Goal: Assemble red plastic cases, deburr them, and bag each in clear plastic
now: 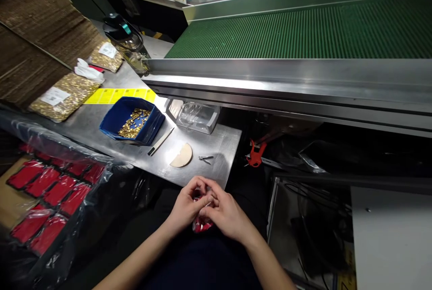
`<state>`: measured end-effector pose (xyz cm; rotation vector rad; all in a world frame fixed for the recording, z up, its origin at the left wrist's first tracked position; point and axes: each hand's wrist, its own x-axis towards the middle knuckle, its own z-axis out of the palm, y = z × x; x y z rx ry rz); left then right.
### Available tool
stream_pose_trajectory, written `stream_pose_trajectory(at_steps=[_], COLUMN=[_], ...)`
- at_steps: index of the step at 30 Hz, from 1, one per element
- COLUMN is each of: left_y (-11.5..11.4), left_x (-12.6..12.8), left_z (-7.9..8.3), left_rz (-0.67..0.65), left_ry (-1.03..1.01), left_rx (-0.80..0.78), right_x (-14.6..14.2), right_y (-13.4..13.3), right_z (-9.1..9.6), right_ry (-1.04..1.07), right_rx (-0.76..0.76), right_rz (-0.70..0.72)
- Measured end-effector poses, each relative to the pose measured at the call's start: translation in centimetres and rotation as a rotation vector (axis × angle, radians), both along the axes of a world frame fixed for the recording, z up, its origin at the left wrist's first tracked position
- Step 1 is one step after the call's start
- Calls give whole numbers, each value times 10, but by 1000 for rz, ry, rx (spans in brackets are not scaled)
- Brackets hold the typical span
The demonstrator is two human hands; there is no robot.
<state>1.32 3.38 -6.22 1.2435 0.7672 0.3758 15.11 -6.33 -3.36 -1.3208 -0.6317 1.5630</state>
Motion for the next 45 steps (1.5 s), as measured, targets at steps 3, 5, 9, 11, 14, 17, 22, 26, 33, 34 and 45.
stream_pose_trajectory(at_steps=[3,5,9,11,14,17,22,26,33,34,45], left_y=[-11,-17,-22,-20,-13,-10,-11,-3,6,6,-9], left_x=[3,4,-4,-13,-32,-46,-37,-21,-20,-22,-21], left_z=[-11,-16,-16,-11,-3,-1,-4,-1,3,2,-1], left_rz=[70,100,110,100,49,-11,63,-3,-244,-264,-321], left_ry=[47,66,82,71,-19,-104,-67,38,-19,-13,50], left_rx=[-5,-40,-149,-224,-452,-593,-385,-118,29,62,361], right_x=[-12,-19,-28,-27,-23,-20,-19,-28,-36,-33,18], right_y=[-4,-8,-13,-15,-17,-18,-16,-4,4,1,-10], right_z=[-14,-23,-31,-30,-28,-28,-22,-17,-20,-18,-13], right_ry=[39,85,180,212,268,350,426,372,265,261,-714], right_rx=[-64,-99,-139,-151,-175,-199,-177,-80,-91,-99,-151], right_rz=[-116,-220,-348,-371,-454,-516,-525,-524,-547,-505,101])
